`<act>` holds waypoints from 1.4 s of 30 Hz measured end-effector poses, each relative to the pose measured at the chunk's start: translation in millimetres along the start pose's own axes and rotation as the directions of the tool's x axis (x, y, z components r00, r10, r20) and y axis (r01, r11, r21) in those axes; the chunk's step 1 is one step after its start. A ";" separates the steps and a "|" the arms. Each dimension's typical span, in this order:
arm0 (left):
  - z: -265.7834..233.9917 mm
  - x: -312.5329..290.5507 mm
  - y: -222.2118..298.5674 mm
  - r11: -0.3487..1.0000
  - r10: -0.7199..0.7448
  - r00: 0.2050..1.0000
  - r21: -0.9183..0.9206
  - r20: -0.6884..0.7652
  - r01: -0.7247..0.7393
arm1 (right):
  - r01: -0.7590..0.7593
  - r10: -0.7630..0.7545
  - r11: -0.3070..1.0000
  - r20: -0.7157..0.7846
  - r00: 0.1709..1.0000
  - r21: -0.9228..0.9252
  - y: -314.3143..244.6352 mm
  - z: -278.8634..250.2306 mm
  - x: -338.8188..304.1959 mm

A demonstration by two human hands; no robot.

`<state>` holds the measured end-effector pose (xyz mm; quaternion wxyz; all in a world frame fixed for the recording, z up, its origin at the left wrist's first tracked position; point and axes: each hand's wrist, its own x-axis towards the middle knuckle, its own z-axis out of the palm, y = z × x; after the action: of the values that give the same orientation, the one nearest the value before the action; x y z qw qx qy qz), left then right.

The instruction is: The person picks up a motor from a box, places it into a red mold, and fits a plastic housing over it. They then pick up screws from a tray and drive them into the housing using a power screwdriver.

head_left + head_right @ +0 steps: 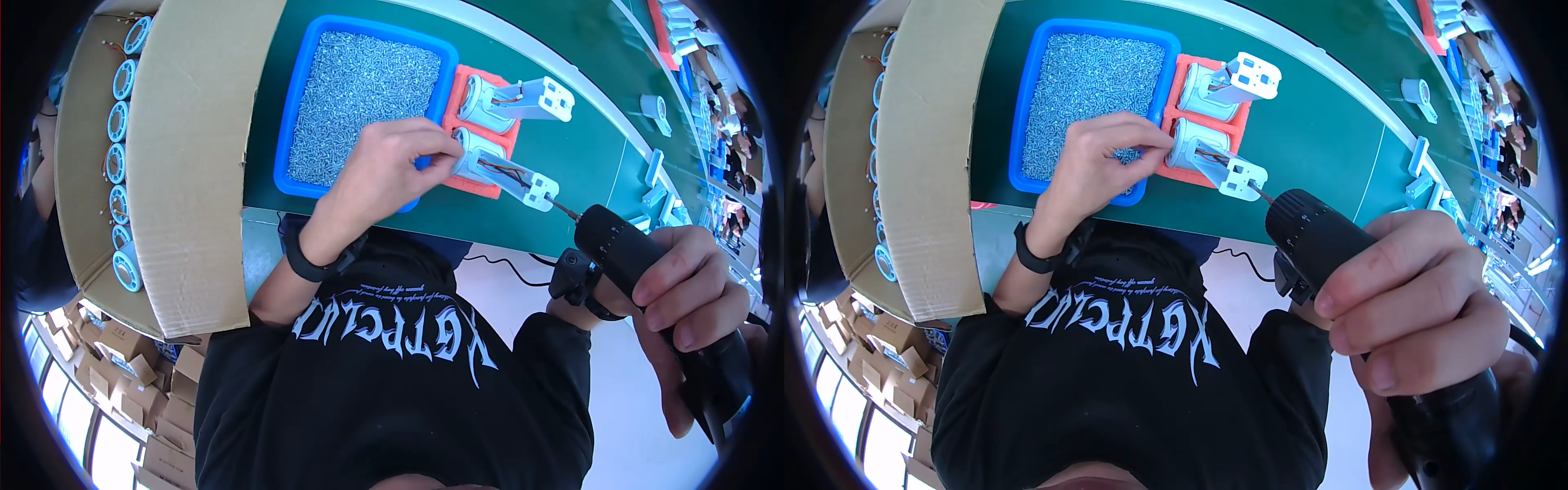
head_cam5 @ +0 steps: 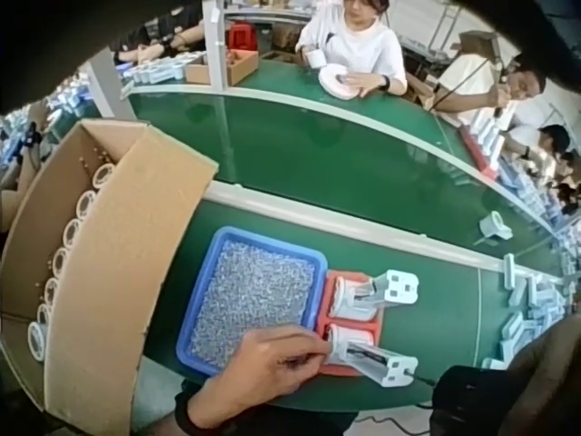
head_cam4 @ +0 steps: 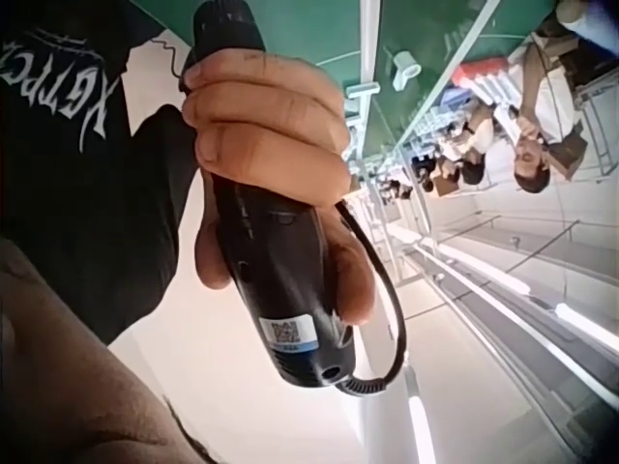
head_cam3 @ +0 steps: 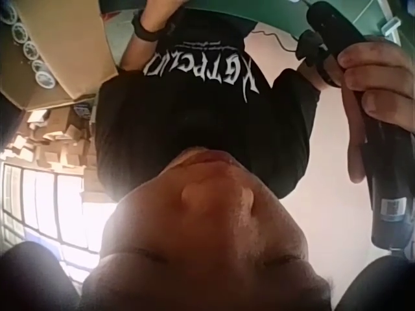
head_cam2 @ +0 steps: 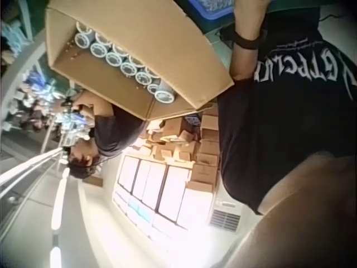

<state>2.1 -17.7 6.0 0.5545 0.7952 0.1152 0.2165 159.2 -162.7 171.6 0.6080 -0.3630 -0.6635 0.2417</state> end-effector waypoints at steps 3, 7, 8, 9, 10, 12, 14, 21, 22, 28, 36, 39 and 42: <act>17.1 4.0 -0.5 0.995 0.080 0.996 -0.048 -0.040 -0.082 | 0.014 -0.014 1.000 -0.006 1.000 0.000 0.3 -2.4 -3.1; 34.0 2.6 -2.2 0.988 0.084 0.994 -0.123 -0.075 -0.093 | -0.003 0.001 0.999 -0.069 0.998 -0.033 -0.8 -0.7 -12.2; 36.4 0.2 -1.6 0.984 0.000 0.998 -0.176 -0.062 -0.011 | -0.004 0.002 0.999 -0.069 0.998 -0.032 -0.6 -1.6 -12.4; 38.6 -1.2 -2.1 0.971 -0.084 0.996 -0.228 -0.042 0.072 | -0.007 0.005 0.999 -0.070 0.998 -0.035 0.0 -2.8 -13.1; 39.8 -2.0 -3.9 0.970 -0.085 0.996 -0.230 -0.041 0.073 | -0.010 0.008 0.999 -0.071 0.997 -0.037 0.8 -4.1 -13.6; 40.2 -3.2 -8.5 0.982 -0.030 0.999 -0.189 -0.031 0.023 | -0.016 0.013 0.999 -0.072 0.997 -0.039 3.3 -4.9 -13.4; 41.3 -4.2 -10.5 0.986 -0.003 1.000 -0.168 -0.027 -0.001 | 0.028 -0.030 0.999 -0.094 0.995 -0.019 8.5 -1.4 -9.8; 43.9 -4.7 -11.9 0.994 0.075 0.994 -0.073 -0.078 -0.080 | 0.030 -0.036 0.999 -0.143 0.989 -0.042 7.8 -6.5 -19.6; 43.6 -4.8 -11.0 0.994 0.075 0.994 -0.071 -0.079 -0.081 | 0.066 -0.074 0.997 -0.231 0.970 -0.040 9.0 -5.0 -21.6; 37.1 -2.3 -2.5 0.985 0.029 0.993 -0.166 -0.114 -0.048 | 0.249 -0.228 0.968 -0.406 0.885 -0.001 -17.9 -17.0 -28.6; 38.7 -9.0 1.4 0.846 -0.040 0.988 -0.531 -0.147 -0.045 | 0.335 -0.232 0.940 -0.603 0.763 0.063 -23.6 -29.8 -28.0; 38.1 -9.1 1.5 0.828 -0.056 0.991 -0.560 -0.121 -0.022 | 0.297 -0.173 0.946 -0.575 0.799 0.128 -22.6 -29.3 -27.1; 35.4 -8.1 3.6 0.851 -0.067 0.995 -0.524 -0.070 0.021 | 0.283 -0.172 0.952 -0.562 0.809 0.115 -20.0 -24.8 -24.5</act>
<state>11.5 -51.8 -2.8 0.7491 0.6018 0.0936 0.2607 179.7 -197.1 175.0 0.8284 -0.2736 -0.4747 0.1164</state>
